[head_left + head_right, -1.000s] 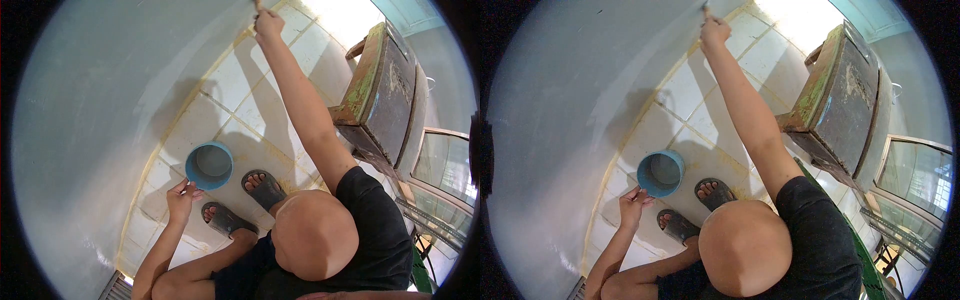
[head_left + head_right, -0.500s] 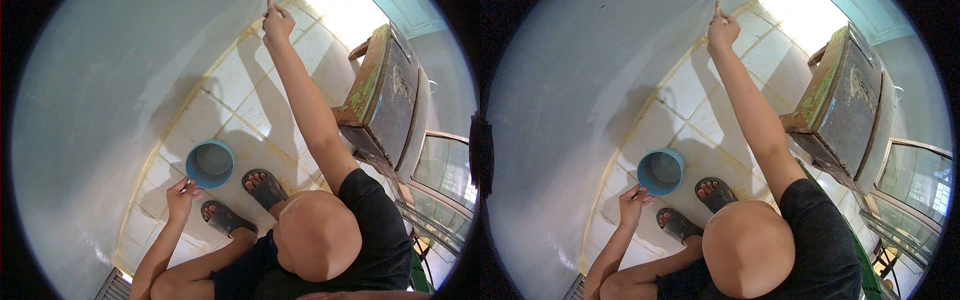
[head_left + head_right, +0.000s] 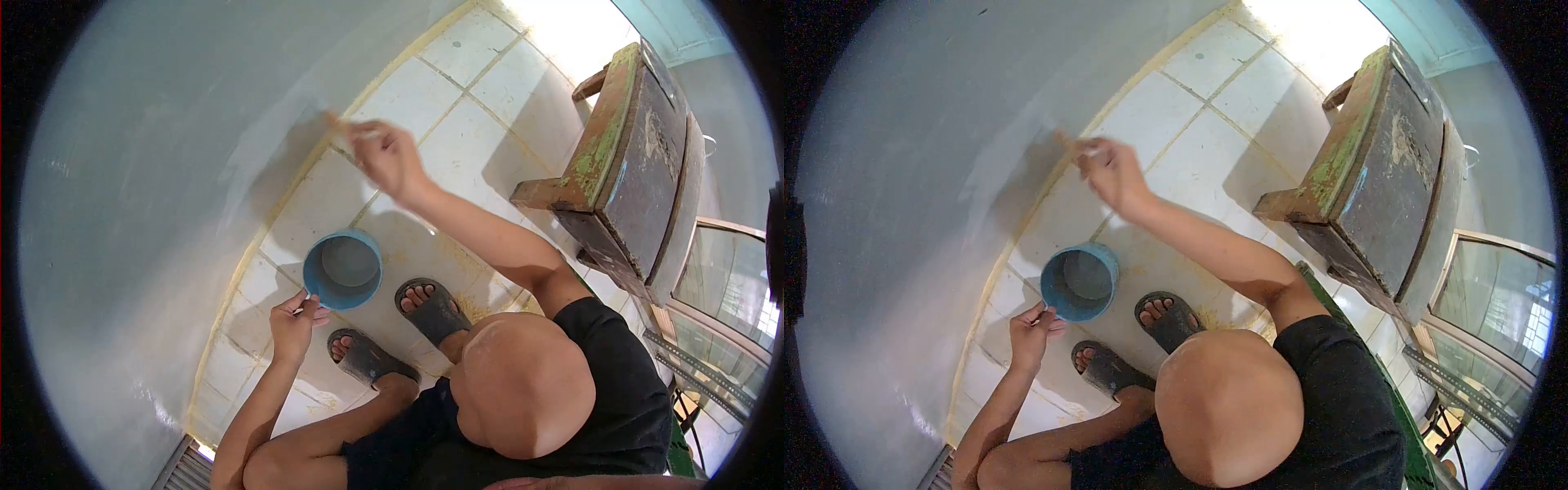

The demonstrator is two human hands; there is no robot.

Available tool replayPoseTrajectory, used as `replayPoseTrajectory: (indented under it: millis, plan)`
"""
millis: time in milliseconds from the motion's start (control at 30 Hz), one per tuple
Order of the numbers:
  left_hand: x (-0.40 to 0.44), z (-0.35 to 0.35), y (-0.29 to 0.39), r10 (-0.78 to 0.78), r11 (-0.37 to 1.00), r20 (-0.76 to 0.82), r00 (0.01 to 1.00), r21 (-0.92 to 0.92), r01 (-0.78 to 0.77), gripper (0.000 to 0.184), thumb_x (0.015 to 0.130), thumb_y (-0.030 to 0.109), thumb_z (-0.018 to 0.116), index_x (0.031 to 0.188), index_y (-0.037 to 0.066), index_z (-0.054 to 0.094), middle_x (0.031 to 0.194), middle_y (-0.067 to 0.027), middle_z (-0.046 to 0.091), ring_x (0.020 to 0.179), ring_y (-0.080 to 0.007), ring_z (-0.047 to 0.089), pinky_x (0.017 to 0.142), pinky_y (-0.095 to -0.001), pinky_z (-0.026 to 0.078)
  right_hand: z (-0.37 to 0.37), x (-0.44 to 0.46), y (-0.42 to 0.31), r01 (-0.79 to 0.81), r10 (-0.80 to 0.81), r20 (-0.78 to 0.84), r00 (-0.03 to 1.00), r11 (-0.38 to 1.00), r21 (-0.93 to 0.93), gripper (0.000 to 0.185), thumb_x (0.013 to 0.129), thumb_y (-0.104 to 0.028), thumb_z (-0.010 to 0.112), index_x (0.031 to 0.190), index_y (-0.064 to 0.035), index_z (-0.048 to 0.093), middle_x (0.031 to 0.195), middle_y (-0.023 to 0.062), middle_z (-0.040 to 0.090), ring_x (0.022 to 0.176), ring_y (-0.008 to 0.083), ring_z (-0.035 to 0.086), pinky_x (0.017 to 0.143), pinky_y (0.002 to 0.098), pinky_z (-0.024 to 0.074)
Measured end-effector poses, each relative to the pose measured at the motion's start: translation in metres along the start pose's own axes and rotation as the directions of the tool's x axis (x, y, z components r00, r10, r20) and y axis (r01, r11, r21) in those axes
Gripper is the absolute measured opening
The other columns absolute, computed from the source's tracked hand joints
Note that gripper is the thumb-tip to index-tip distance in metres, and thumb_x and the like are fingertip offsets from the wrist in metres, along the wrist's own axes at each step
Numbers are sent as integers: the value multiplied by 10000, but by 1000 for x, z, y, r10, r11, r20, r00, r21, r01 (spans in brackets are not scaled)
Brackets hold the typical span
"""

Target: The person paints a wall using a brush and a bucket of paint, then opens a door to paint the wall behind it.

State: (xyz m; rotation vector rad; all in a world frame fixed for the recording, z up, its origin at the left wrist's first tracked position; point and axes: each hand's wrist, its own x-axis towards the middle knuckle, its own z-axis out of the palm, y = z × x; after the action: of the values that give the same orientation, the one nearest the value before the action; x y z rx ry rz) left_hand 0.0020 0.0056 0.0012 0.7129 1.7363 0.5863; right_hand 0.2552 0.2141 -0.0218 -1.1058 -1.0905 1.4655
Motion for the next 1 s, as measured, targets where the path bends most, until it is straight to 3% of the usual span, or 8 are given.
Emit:
replayPoseTrajectory:
  millis: [133,300,333,500,633,667,867,1000]
  plan:
    - [-1,1,-6,16,999,6,1000,-28,-16,442,990,94,639,1339,-155,531,994,-193,713,854,-260,747,694,-336,647,-55,87,0,186,-133,-510,850,981,54,148,953,-90,606,1006,23,685,750,65,652,605,120,569,545,297,448]
    - [-3,3,0,40,999,9,999,-30,-40,438,993,95,634,1344,-146,533,997,-191,718,849,-257,748,693,-337,647,-59,149,13,266,-111,-609,785,949,169,227,969,-137,651,1134,19,646,705,49,614,556,108,538,472,266,389]
    - [-3,3,0,48,999,8,999,-18,-48,429,997,92,627,1345,-142,536,992,-189,719,847,-254,748,692,-337,648,-43,143,20,248,-196,-603,773,969,2,212,966,-150,658,1102,14,666,702,49,622,572,106,548,484,273,402]
    - [0,2,-5,5,1000,23,1000,28,-6,394,1007,87,604,1336,-125,558,1005,-182,725,845,-244,750,695,-332,648,48,34,42,213,-269,-294,917,955,-208,254,942,-216,703,1051,13,708,680,43,629,586,86,527,528,277,424]
    - [-3,0,-3,52,998,49,997,17,-53,349,1014,93,592,1315,-84,601,975,-158,733,851,-238,750,699,-332,646,57,-24,23,72,-66,65,996,993,-89,289,933,-225,716,1102,9,709,688,38,639,598,85,530,538,280,429]
    - [-5,-1,-3,50,999,54,997,9,-50,336,1016,94,588,1308,-71,615,964,-151,734,851,-238,750,700,-333,645,53,-29,13,-55,62,207,976,998,-41,298,933,-227,718,1116,8,708,700,33,647,602,84,537,540,280,431]
    - [-17,-18,-24,39,998,86,996,47,-43,356,1021,84,572,1341,-70,590,1000,-135,730,848,-240,748,734,-341,641,77,-12,17,-18,143,635,759,980,-199,311,936,-240,723,1161,-27,706,751,21,669,583,76,533,523,258,422]
    - [-21,-19,-23,25,998,61,998,61,-29,358,1017,73,569,1350,-56,588,997,-124,731,845,-232,746,736,-341,642,66,24,22,24,76,456,887,977,-211,308,922,-223,737,1178,-55,709,774,26,676,616,76,537,515,255,415]
